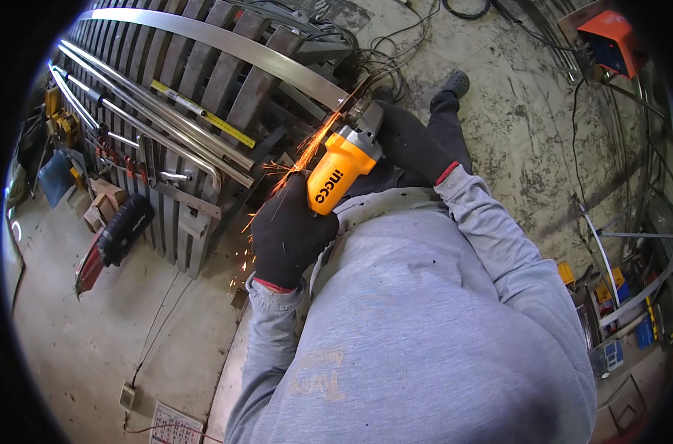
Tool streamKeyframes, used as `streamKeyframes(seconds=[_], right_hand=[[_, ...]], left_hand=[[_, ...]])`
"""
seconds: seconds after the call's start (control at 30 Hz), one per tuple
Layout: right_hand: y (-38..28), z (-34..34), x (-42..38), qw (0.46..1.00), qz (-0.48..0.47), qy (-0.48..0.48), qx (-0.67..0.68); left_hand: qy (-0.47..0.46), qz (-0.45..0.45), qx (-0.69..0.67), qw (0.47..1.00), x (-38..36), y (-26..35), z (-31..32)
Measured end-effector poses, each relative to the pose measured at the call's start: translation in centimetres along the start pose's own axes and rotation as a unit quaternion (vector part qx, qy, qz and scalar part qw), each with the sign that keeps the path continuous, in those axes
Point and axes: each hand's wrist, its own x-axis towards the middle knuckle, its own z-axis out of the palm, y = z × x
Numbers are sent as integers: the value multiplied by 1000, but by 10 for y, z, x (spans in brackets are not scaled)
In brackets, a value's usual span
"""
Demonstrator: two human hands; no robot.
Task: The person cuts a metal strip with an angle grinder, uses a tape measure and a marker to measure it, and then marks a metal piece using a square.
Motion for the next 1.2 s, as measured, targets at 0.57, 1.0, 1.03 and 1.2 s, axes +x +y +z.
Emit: streamKeyframes(seconds=[0.57, 1.0, 1.03, 1.2], right_hand=[[-14, -23, 2, 994, -8, -59, -92], [-9, -5, 3, 1000, -1, -5, -25], [-5, -4, 2, 1000, -17, 3, 8], [-6, 0, 1, 999, 12, -15, -47]], left_hand=[[-27, -49, 8, 998, -3, 7, -3], [1, 8, 23, 1000, 1, 8, -1], [1, 5, 14, 1000, 1, 9, -1], [5, 7, -30, 999, 0, 3, 2]])
